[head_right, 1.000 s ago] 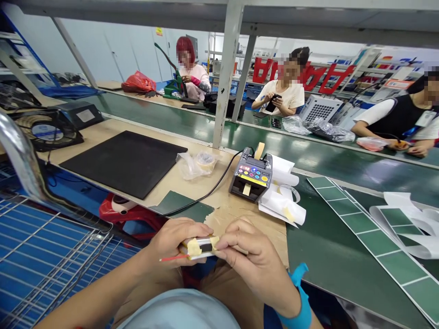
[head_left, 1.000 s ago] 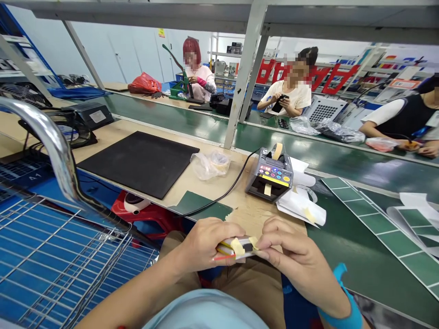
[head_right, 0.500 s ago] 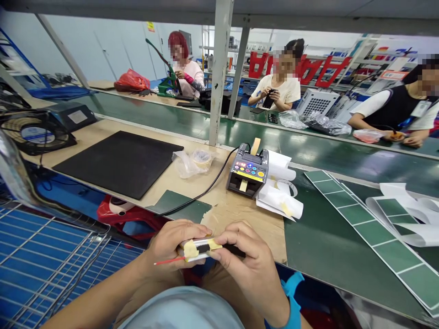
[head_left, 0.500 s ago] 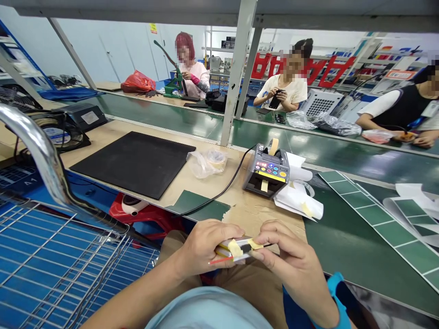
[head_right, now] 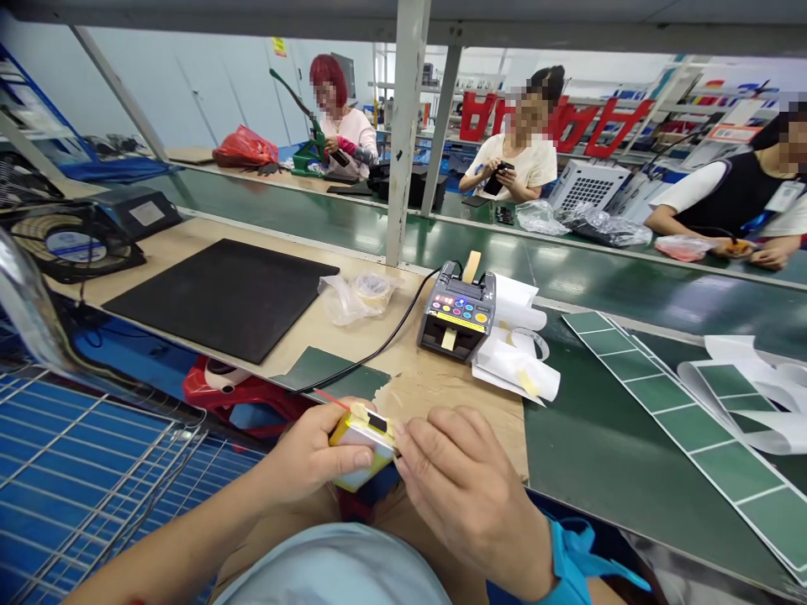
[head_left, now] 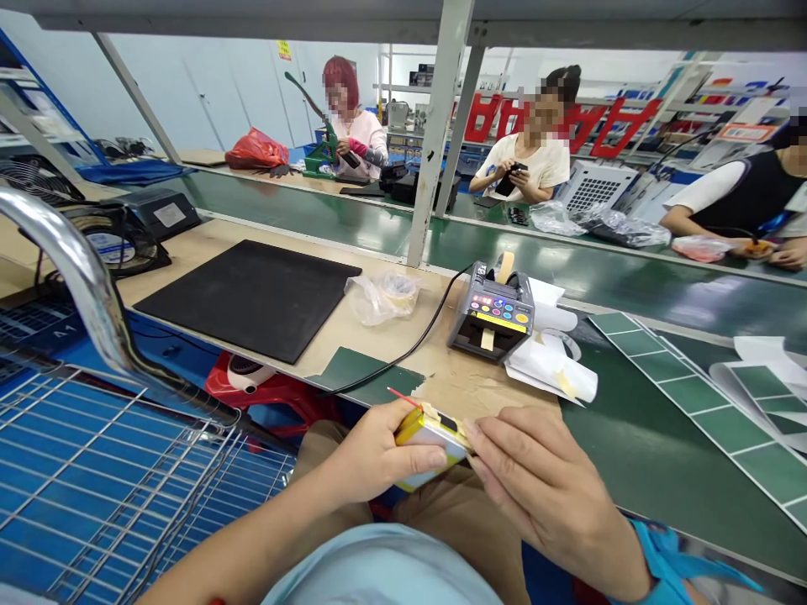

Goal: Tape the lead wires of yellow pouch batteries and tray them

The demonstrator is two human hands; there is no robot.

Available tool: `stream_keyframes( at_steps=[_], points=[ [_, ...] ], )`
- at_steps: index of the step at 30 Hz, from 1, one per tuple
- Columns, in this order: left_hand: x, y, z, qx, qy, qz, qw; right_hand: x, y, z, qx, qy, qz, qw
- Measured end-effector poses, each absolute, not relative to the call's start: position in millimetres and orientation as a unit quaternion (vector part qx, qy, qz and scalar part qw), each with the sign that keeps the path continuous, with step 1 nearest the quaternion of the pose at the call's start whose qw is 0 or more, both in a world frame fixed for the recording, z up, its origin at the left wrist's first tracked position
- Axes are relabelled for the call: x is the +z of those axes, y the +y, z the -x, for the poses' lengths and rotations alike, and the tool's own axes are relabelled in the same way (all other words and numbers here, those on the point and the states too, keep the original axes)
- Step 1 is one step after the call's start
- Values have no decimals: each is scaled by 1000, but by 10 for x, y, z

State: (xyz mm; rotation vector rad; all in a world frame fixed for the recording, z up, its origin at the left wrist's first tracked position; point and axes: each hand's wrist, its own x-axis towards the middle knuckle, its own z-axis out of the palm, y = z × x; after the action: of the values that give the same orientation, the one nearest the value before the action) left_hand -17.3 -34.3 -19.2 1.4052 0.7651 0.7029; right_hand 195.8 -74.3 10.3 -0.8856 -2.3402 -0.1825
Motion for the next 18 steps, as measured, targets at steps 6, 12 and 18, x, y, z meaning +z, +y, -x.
stream_keyframes(
  at_steps=[6, 12, 18],
  points=[
    [-284, -402, 112, 290, 328, -565, 699, 67, -701, -1978, -51, -903, 297, 307],
    [-316, -380, 56, 370, 330, -705, 506, -83, -717, -1930, 153, -798, 392, 431],
    [-308, -263, 69, 380, 264, -821, 334, -131, -742, -1982, 263, -725, 418, 480]
  ],
)
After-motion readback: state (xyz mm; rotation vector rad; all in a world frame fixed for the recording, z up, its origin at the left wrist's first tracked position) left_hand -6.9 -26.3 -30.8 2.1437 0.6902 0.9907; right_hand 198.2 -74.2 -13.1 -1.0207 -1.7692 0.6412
